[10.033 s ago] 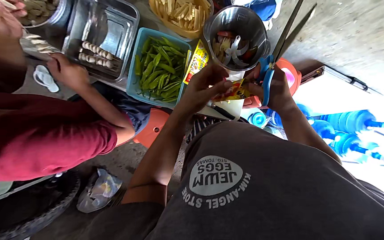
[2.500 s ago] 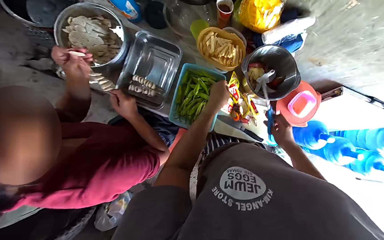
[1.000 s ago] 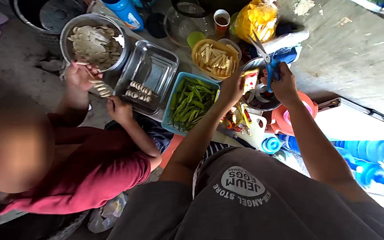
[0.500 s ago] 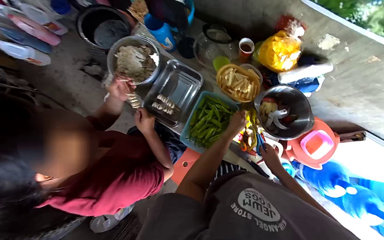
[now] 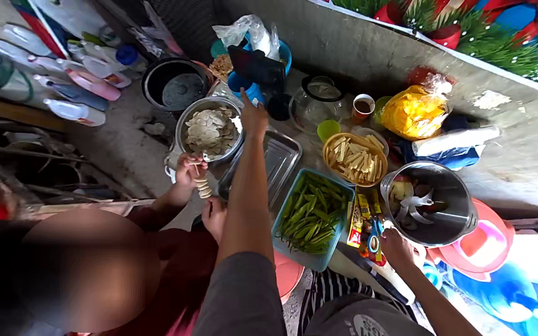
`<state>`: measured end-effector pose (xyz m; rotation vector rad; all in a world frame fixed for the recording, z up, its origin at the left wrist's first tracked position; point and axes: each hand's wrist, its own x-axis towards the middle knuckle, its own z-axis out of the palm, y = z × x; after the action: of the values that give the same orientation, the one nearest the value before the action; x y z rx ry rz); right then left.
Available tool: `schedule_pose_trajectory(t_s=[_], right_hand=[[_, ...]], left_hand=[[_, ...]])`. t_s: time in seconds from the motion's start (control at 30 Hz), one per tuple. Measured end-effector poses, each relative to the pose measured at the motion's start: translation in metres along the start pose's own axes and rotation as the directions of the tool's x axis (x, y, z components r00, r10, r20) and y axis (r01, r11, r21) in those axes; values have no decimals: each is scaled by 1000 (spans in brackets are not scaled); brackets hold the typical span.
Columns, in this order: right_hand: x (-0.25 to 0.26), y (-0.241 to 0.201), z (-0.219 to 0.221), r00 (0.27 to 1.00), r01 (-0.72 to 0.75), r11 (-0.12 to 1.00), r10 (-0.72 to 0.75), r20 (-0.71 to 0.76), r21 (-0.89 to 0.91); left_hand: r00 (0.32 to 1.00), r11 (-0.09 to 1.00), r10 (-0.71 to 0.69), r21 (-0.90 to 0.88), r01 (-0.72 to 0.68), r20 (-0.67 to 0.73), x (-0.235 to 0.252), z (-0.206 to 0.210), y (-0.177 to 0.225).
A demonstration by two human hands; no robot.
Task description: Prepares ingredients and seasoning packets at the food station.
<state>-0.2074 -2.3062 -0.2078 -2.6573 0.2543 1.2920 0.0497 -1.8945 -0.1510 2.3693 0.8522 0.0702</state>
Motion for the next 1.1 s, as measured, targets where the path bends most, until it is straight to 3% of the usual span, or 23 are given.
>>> schedule_pose_trajectory(t_s=[0.13,0.23,0.43,0.77,0.97,1.03,1.1], right_hand=[[-6,10,1,996,54,994,-47,-71,95],[-11,21,6,986,109,980,-84,-147,168],[-16,35,15,968,176,963,-132,-213,202],[-19,32,15,981,164,970,-141,-136,179],[-22,39,17,973,203,964,-179,-143,169],[-31,37,12,966,234,953,-207,-153,194],[-46,34,6,916,371,884,-298,-270,285]], left_hand=[[999,992,-38,123,33,37,55,0,-6],[997,985,-59,166,51,43,66,-7,-4],[993,990,-106,88,110,-49,70,-14,-7],[975,982,-182,-75,173,-127,74,-22,-13],[971,997,-49,-62,35,-233,39,-58,-12],[966,999,24,-26,-32,-257,6,-79,-2],[956,989,150,40,-145,-253,-42,-100,12]])
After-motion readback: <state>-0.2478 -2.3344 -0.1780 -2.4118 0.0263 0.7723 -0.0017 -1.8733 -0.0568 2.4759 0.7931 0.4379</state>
